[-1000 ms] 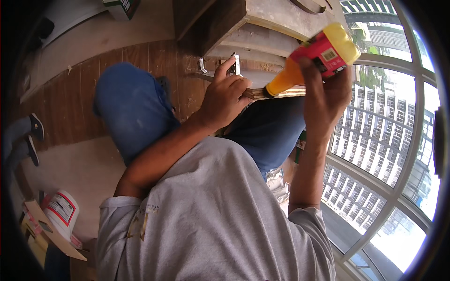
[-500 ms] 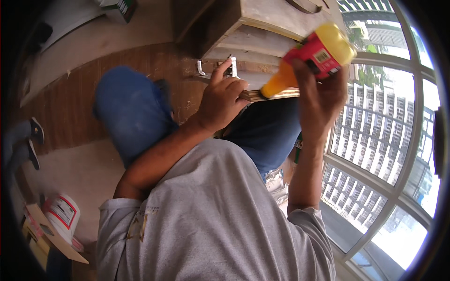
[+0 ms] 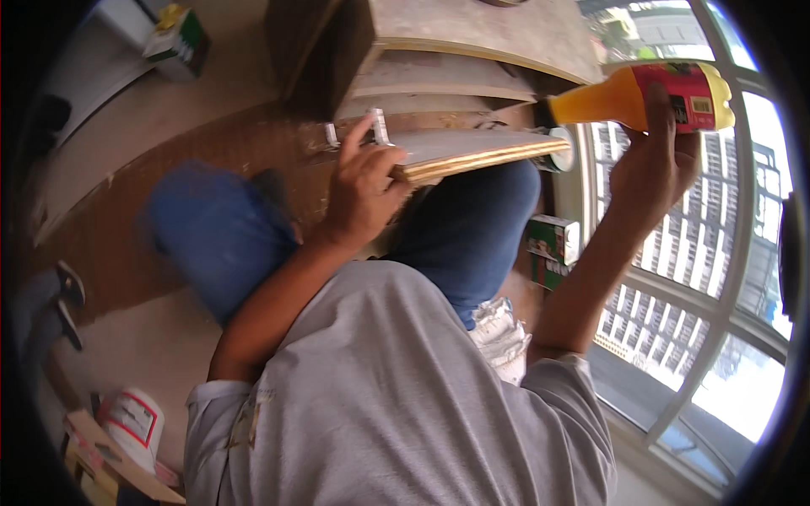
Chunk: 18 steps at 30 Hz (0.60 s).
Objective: The person applies glue to the edge of a thin wooden strip and then presses it onto the corner of a larger wooden structure.
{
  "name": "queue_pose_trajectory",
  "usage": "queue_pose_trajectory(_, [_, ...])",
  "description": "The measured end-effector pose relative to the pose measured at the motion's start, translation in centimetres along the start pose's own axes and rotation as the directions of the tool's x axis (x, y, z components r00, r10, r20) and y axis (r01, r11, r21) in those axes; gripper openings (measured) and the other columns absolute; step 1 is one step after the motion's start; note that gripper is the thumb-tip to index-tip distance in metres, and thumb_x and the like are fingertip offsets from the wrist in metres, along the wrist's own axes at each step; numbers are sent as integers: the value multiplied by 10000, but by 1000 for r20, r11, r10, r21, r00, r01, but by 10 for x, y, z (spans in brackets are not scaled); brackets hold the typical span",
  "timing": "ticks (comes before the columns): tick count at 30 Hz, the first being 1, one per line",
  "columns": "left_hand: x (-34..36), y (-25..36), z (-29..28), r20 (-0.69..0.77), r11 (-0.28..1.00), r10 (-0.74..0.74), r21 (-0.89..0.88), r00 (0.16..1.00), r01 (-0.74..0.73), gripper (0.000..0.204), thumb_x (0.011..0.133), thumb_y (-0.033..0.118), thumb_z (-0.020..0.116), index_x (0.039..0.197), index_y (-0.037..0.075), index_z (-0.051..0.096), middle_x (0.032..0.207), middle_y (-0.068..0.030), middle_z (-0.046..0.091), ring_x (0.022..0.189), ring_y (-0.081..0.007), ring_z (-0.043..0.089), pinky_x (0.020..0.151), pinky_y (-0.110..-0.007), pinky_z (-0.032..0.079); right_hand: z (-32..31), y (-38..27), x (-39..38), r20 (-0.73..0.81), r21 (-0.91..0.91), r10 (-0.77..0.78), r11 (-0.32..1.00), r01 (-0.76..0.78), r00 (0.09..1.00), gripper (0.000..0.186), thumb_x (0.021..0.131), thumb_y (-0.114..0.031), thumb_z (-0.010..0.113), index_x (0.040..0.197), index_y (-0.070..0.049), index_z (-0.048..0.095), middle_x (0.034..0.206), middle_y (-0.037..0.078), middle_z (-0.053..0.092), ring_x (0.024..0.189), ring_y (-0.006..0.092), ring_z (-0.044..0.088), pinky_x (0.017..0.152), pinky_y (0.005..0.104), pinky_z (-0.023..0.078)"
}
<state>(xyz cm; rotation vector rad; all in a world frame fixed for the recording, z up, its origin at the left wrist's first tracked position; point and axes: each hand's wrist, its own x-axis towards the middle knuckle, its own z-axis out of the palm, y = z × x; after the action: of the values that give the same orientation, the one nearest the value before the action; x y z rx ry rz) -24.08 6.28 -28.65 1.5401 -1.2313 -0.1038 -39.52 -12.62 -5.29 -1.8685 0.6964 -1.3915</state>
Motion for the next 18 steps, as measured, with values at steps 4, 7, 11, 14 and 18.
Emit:
queue_pose_trajectory(4, [-1, -4, 2, -24, 999, 17, -31, 1000, -18, 445, 690, -2, 869, 1101, 55, 709, 1006, -131, 764, 1374, -444, 570, 1149, -507, 444, 28, 30, -37, 167, 75, 63, 994, -77, 984, 340, 963, -62, 799, 1251, 17, 637, 1100, 76, 750, 996, 112, 710, 900, 283, 570])
queue_pose_trajectory(7, [-3, -4, -1, -12, 1000, 13, -14, 1000, -13, 457, 689, -3, 866, 1114, 56, 707, 1016, -132, 764, 1384, -443, 560, 1147, -505, 444, 50, 37, -61, 246, 67, 182, 977, -204, 952, 363, 963, -73, 803, 1258, 16, 611, 1095, 71, 755, 977, 118, 719, 885, 294, 586])
queue_pose_trajectory(11, [-3, -3, -5, 11, 1000, 8, -7, 1000, -8, 460, 695, -22, 845, 1126, 55, 705, 1022, -135, 762, 1399, -442, 543, 1142, -507, 447, 64, 22, -70, 241, -90, 197, 979, -180, 950, 414, 929, -96, 843, 1245, 23, 604, 1063, 82, 751, 995, 124, 722, 851, 299, 606])
queue_pose_trajectory(14, [-3, -3, -6, 5, 1000, 11, 8, 1000, -11, 464, 697, -35, 834, 1132, 53, 702, 1027, -136, 760, 1399, -442, 542, 1133, -501, 458, 43, 37, -56, 173, -154, 186, 975, -160, 967, 327, 928, -97, 839, 1171, 13, 648, 1027, 76, 749, 928, 118, 718, 826, 296, 607])
queue_pose_trajectory(18, [-2, -1, -7, 17, 1000, 13, 1, 1000, -13, 469, 700, -38, 833, 1141, 50, 698, 1042, -136, 758, 1405, -445, 535, 1119, -494, 470, 47, 27, -58, 192, -191, 205, 967, -168, 960, 355, 905, -104, 859, 1169, 10, 651, 993, 78, 747, 899, 118, 714, 808, 294, 605])
